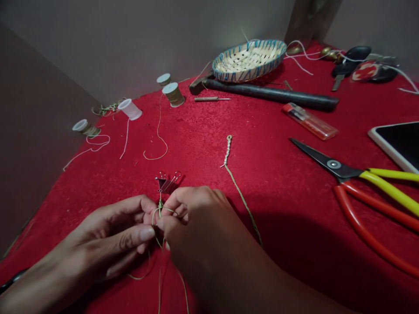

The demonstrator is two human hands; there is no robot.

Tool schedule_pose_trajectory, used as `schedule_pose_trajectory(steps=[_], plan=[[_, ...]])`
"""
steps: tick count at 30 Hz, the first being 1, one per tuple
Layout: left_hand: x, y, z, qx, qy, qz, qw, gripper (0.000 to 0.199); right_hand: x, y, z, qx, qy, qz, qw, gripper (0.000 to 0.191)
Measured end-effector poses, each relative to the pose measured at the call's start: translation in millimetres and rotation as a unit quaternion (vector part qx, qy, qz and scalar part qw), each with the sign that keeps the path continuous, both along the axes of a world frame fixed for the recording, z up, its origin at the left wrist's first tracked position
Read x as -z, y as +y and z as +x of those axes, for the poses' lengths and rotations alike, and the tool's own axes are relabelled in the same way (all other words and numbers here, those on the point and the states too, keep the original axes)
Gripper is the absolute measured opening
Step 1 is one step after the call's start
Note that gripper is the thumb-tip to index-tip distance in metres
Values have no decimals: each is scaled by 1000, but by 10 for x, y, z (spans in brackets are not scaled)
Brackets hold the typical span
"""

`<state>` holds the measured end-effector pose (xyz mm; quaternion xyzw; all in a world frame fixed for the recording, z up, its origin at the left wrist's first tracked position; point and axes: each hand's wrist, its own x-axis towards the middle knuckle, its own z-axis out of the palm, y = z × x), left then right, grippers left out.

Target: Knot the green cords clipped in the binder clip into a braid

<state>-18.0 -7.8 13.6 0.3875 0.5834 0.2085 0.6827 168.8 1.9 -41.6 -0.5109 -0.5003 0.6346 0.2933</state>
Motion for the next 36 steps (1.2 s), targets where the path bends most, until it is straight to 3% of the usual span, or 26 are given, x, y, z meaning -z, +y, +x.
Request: schedule_pose_trajectory(steps=[5, 10, 16, 24, 36], plan=[[-15, 49, 68, -10, 53, 45, 998, 26, -47, -9, -18, 7, 29, -14, 999, 8], [52, -12, 56, -11, 63, 33, 997, 22, -141, -3, -27, -6, 58, -2, 998, 15], [126, -8, 45, -7, 87, 55, 995, 24, -184, -16, 1, -12, 33, -7, 999, 10], [69, 12, 142, -21, 181, 112, 977, 21, -213, -2, -12, 14, -9, 8, 1000, 18], [76, 39, 126, -30, 165, 105, 980, 22, -173, -56, 13, -3, -14, 26, 1000, 20]])
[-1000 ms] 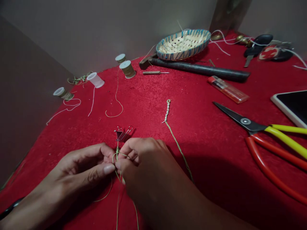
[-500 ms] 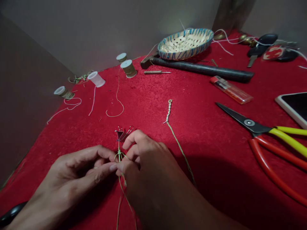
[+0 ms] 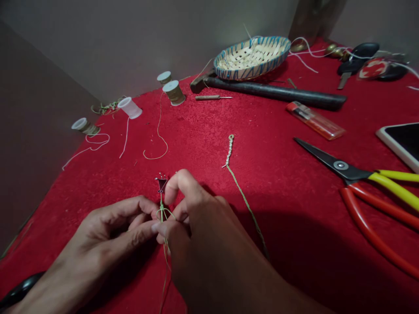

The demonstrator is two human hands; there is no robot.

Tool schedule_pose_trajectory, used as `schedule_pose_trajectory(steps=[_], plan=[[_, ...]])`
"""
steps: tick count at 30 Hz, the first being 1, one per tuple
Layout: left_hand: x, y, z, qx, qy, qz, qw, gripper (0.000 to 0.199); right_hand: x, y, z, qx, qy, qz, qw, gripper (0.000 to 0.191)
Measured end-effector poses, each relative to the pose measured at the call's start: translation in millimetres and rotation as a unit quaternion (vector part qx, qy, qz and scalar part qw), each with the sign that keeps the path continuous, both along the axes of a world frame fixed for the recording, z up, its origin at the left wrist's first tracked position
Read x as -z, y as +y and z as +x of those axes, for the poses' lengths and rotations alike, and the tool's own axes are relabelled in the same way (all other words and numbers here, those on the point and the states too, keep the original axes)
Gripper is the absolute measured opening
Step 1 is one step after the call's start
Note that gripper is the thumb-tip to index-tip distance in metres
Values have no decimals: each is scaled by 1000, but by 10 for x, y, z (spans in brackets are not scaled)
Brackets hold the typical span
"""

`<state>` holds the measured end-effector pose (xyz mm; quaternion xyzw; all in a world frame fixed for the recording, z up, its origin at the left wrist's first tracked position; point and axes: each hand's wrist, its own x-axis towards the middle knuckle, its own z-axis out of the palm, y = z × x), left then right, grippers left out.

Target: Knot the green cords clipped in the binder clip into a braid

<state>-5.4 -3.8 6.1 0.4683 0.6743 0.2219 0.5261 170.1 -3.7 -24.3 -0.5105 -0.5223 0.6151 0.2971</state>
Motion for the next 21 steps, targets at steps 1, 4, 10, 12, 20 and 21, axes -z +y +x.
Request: schedule_pose_trajectory(steps=[1, 4, 10, 12, 20, 21], plan=[[10, -2, -6, 0, -9, -3, 1000, 23, 7, -10, 8, -12, -3, 13, 1000, 19], [55, -4, -28, -6, -31, -17, 999, 24, 31, -31, 21, -42, -19, 47, 998, 19], [125, -13, -26, -42, -44, -18, 998, 25, 5, 3, -5, -24, -37, 8, 999, 19], [126, -27, -12, -58, -36, -4, 998, 24, -37, 26, -21, -15, -44, -19, 999, 18], [103, -106, 39, -94, -1, 32, 995, 19, -42, 18, -25, -14, -57, -40, 997, 20], [101, -107, 46, -93, 1, 32, 995, 18, -30, 9, -22, -11, -58, -36, 998, 20]])
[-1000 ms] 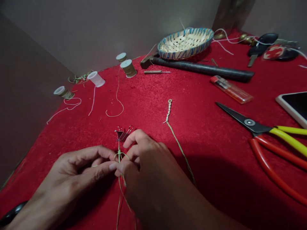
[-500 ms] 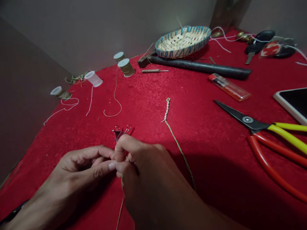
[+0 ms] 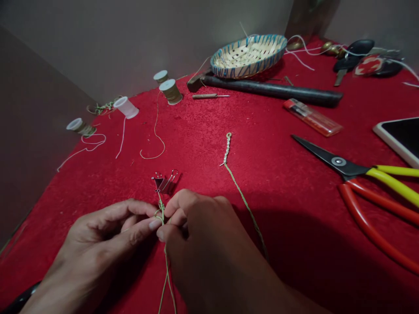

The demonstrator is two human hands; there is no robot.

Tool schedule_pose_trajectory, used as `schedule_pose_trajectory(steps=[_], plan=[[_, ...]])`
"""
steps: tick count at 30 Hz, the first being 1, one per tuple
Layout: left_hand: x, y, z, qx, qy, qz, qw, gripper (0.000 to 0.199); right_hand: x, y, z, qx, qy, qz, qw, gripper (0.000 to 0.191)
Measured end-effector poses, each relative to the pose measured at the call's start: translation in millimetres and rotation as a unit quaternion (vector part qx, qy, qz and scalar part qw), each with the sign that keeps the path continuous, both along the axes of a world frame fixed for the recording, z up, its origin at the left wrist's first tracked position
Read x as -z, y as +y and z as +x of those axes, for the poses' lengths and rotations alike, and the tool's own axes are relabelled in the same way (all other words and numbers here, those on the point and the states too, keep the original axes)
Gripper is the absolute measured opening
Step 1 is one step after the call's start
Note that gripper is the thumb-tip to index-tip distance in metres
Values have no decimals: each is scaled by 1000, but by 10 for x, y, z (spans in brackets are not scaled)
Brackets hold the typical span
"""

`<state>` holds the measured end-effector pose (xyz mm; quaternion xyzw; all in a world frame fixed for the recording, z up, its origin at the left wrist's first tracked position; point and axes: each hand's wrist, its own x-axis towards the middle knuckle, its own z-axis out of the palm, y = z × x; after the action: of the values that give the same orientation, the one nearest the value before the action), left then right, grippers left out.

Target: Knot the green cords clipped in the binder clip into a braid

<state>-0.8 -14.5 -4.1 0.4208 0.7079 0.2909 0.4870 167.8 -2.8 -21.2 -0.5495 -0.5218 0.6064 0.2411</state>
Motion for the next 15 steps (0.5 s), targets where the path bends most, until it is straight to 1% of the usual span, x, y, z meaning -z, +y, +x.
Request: schedule_pose_trajectory(steps=[7, 11, 13, 15], plan=[[0, 3, 23, 4, -17, -23, 1000, 19, -1, -9, -2, -9, -16, 1, 1000, 22], [3, -12, 34, -14, -41, -29, 999, 12, -2, -10, 2, -10, -14, 53, 998, 20], [7, -19, 26, -23, -58, -32, 998, 14, 11, -27, 2, -14, -16, 83, 996, 20], [14, -25, 10, -27, -77, -41, 996, 17, 41, -57, -5, -22, -29, 92, 995, 17]])
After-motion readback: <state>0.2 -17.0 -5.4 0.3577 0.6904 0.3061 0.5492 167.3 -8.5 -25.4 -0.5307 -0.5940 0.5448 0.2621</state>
